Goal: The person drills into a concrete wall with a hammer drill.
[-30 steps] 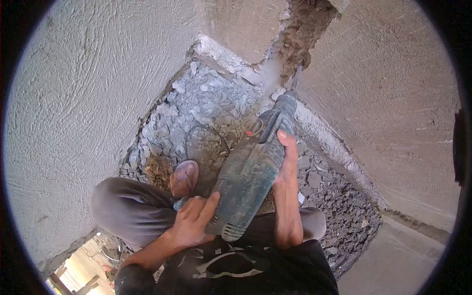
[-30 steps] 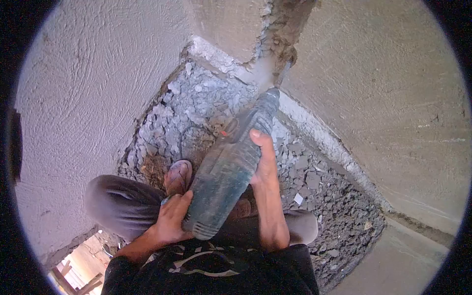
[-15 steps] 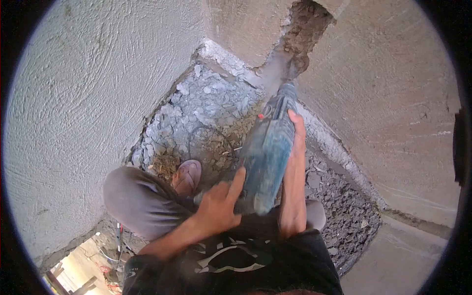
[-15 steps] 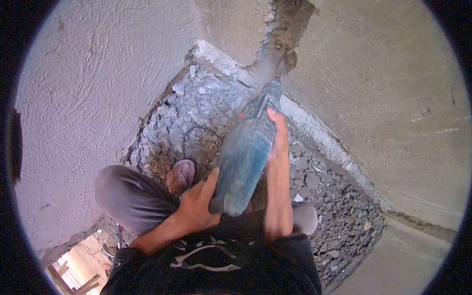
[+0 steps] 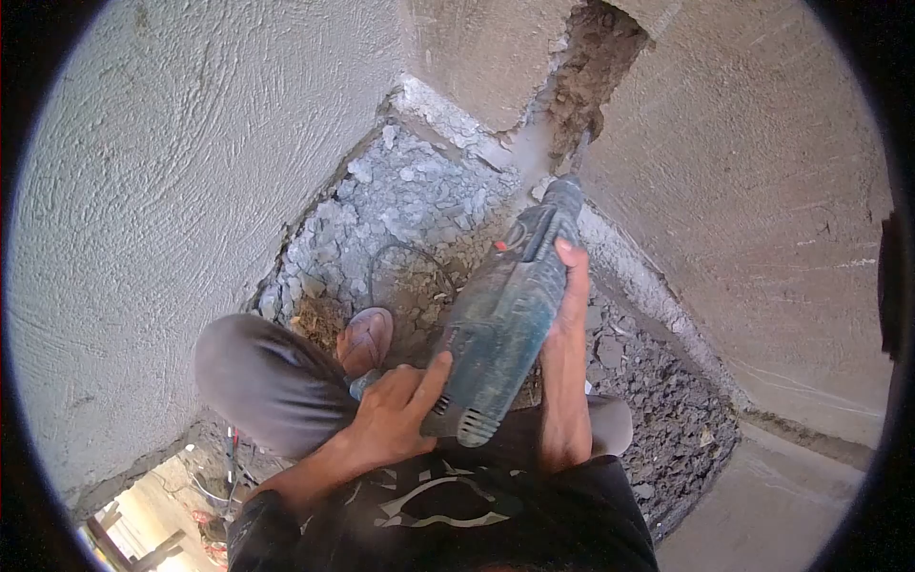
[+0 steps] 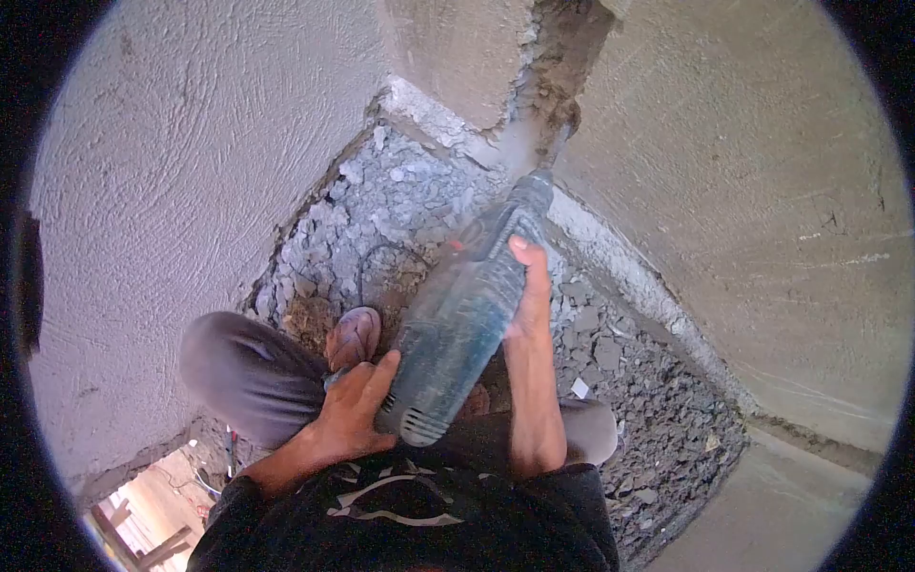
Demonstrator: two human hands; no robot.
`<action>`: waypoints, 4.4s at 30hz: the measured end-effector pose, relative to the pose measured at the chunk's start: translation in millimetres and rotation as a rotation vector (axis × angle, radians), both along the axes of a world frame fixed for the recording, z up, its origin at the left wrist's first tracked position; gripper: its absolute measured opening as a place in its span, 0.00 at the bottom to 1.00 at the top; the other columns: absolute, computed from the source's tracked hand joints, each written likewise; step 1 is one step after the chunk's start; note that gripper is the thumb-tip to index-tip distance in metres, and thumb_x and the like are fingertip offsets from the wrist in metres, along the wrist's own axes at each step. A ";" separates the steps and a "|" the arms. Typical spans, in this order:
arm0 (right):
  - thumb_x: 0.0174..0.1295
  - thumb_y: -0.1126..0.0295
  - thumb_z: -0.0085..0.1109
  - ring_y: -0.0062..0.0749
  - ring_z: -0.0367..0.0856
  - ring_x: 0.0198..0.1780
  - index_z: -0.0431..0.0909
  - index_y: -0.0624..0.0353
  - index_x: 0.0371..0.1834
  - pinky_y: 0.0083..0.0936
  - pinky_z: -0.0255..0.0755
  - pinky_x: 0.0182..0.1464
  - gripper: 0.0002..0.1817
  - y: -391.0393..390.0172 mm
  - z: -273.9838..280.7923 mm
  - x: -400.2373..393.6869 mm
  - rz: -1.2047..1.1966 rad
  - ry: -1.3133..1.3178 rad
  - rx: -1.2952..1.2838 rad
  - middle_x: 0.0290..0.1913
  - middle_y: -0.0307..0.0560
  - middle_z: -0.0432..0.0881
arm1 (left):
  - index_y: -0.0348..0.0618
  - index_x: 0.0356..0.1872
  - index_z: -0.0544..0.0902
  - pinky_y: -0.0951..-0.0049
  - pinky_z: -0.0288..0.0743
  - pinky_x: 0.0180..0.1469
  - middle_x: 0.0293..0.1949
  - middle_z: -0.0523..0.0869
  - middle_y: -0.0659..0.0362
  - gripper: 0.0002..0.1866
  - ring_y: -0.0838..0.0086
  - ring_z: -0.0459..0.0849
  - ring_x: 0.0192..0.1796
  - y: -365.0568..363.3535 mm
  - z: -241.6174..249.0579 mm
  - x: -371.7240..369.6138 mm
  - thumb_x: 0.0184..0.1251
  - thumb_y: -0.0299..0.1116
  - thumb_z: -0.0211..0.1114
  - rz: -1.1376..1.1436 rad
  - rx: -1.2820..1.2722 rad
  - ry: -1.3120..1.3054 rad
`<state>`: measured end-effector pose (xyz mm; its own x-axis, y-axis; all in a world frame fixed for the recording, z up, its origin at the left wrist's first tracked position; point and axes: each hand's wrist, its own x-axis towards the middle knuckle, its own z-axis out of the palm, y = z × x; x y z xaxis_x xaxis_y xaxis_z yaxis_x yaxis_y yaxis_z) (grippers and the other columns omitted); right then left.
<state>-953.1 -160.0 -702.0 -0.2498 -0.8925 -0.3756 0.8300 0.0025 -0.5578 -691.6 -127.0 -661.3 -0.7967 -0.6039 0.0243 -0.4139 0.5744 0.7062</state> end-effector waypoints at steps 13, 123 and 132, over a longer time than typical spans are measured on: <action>0.58 0.50 0.59 0.52 0.85 0.49 0.72 0.66 0.59 0.47 0.80 0.52 0.33 -36.3 -11.5 -32.6 0.122 -0.017 -0.063 0.51 0.65 0.83 | 0.36 0.76 0.59 0.56 0.77 0.41 0.36 0.78 0.47 0.57 0.51 0.81 0.37 -4.1 -11.3 -34.3 0.36 0.28 0.76 0.145 -0.061 0.116; 0.61 0.56 0.61 0.46 0.88 0.41 0.69 0.64 0.57 0.44 0.85 0.43 0.28 22.0 35.1 49.3 0.001 0.178 -0.104 0.42 0.58 0.83 | 0.29 0.74 0.55 0.54 0.77 0.62 0.61 0.79 0.36 0.60 0.48 0.82 0.62 34.8 -14.1 41.6 0.41 0.36 0.86 0.090 0.047 0.080; 0.60 0.62 0.68 0.51 0.87 0.41 0.39 0.62 0.75 0.46 0.86 0.38 0.50 39.6 30.7 43.6 0.008 0.059 -0.137 0.47 0.63 0.78 | 0.35 0.75 0.54 0.57 0.78 0.61 0.59 0.81 0.39 0.60 0.53 0.84 0.60 50.5 -27.0 48.0 0.42 0.36 0.86 0.119 0.048 0.087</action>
<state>-909.5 -120.4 -671.3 -0.2609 -0.9363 -0.2350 0.7959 -0.0709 -0.6012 -643.6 -76.5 -688.4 -0.7154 -0.6962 0.0587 -0.4133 0.4893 0.7680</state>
